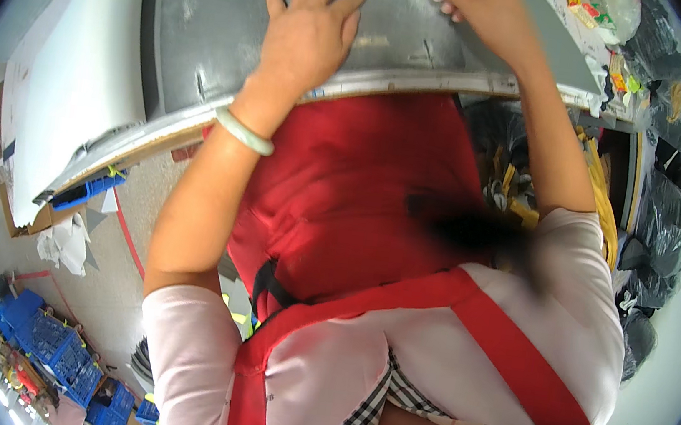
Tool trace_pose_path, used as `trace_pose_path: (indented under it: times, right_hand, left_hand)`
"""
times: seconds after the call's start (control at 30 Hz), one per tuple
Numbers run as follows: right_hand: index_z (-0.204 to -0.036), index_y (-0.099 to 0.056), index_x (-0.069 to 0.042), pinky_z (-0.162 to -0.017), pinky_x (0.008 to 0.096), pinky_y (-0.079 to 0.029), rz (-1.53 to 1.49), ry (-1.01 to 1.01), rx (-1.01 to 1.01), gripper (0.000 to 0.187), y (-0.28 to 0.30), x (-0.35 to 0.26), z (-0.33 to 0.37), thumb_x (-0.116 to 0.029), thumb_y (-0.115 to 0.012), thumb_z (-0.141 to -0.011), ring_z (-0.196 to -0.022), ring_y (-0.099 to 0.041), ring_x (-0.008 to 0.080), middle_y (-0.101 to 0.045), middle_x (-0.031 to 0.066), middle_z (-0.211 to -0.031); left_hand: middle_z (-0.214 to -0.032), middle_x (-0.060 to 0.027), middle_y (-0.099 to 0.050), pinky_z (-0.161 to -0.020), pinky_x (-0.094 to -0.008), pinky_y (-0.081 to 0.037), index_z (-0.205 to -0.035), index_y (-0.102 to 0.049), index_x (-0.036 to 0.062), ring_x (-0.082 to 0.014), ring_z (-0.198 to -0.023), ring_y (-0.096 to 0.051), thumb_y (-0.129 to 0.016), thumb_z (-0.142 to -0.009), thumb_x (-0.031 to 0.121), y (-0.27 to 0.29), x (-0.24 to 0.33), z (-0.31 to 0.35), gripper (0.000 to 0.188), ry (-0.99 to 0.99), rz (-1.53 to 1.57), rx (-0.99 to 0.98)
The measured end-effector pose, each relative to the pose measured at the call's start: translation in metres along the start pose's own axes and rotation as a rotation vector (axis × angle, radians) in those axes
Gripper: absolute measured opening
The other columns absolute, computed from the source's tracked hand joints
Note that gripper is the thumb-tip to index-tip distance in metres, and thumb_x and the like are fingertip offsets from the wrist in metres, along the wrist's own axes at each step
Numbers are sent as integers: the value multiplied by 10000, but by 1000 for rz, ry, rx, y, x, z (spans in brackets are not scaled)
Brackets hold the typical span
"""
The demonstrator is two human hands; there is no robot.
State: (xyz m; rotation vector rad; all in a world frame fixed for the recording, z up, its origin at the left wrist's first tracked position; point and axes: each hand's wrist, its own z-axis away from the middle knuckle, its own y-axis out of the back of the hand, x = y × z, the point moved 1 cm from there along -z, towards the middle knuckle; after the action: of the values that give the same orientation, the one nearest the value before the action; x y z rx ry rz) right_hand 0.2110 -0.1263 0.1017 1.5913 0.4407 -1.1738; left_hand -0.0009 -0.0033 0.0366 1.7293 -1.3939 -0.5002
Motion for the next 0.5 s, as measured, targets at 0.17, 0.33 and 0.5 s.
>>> trace_pose_path:
  times: [0.17, 0.33, 0.5]
  right_hand:
    - [-909, -673, 34, -700, 403, -509, 390, 282, 187, 233, 0, 36, -82, -191, -657, -967, -711, -638, 267, -670, 155, -800]
    - [-908, -669, 45, -772, 445, -499, 505, 475, 150, 243, -7, 31, -120, -196, -657, -936, -838, -639, 397, -667, 228, -896]
    - [-890, -672, 45, -804, 462, -502, 617, 531, 106, 250, -15, 26, -133, -198, -638, -940, -893, -642, 418, -676, 235, -936]
  left_hand:
    - [-1385, -69, -598, -1112, -745, -291, -1294, -675, 171, -300, -1382, -489, -618, -986, 254, -4, 5, -1, 324, 40, 57, -138]
    - [-1379, -61, -605, -1124, -701, -307, -1305, -678, 171, -304, -1378, -501, -614, -1002, 225, 3, 6, 0, 315, 66, 38, -143]
    - [-1379, -67, -600, -1130, -747, -267, -1276, -685, 155, -301, -1379, -495, -629, -985, 243, -1, 2, -2, 309, 65, 83, -134]
